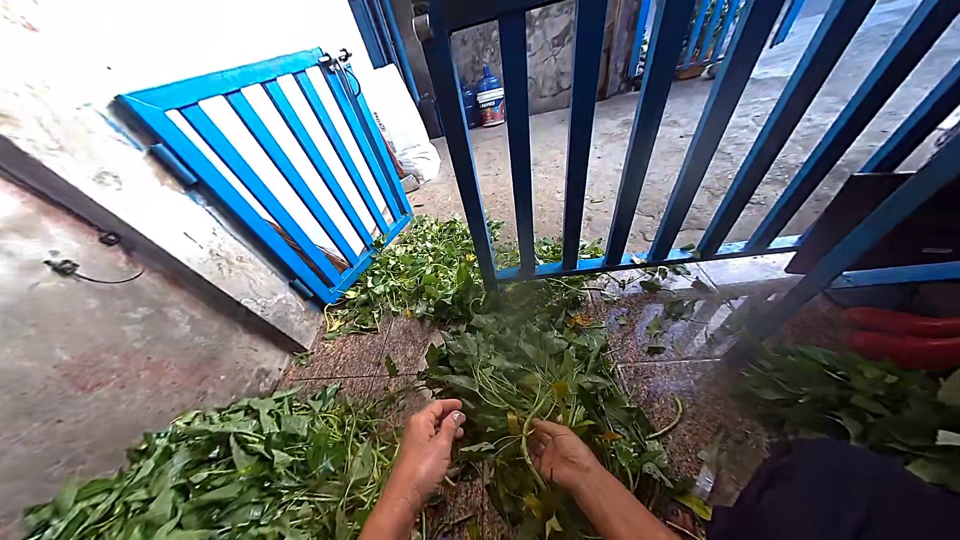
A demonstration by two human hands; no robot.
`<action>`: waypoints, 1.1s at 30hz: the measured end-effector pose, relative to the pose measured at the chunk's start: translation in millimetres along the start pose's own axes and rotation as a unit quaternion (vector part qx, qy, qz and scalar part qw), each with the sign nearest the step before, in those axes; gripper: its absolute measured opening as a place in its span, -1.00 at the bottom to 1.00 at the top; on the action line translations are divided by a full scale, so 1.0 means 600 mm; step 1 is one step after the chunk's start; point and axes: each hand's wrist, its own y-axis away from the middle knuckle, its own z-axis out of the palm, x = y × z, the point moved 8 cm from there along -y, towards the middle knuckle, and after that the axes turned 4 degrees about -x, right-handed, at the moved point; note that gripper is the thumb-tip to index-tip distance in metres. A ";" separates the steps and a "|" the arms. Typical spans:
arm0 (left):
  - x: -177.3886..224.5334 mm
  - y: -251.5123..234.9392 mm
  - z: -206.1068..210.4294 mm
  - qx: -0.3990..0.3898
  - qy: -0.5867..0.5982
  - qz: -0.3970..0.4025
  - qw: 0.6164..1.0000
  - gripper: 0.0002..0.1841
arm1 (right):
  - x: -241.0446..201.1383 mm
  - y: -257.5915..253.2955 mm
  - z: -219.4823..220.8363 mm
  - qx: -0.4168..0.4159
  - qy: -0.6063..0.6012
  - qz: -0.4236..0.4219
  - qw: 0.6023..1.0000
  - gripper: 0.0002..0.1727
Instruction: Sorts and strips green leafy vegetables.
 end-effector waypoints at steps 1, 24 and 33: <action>0.004 0.002 -0.001 0.004 0.004 0.003 1.000 -0.74 | -0.008 0.006 0.005 -0.023 0.001 -0.015 1.000 -0.79; 0.040 0.028 0.031 -0.038 0.152 0.016 0.988 -0.85 | 0.001 0.252 0.127 -0.254 0.390 -0.480 0.743 -0.68; 0.062 0.045 0.022 -0.084 0.373 0.160 0.910 -0.45 | -0.011 0.266 0.143 -0.114 0.530 -0.684 0.487 -0.76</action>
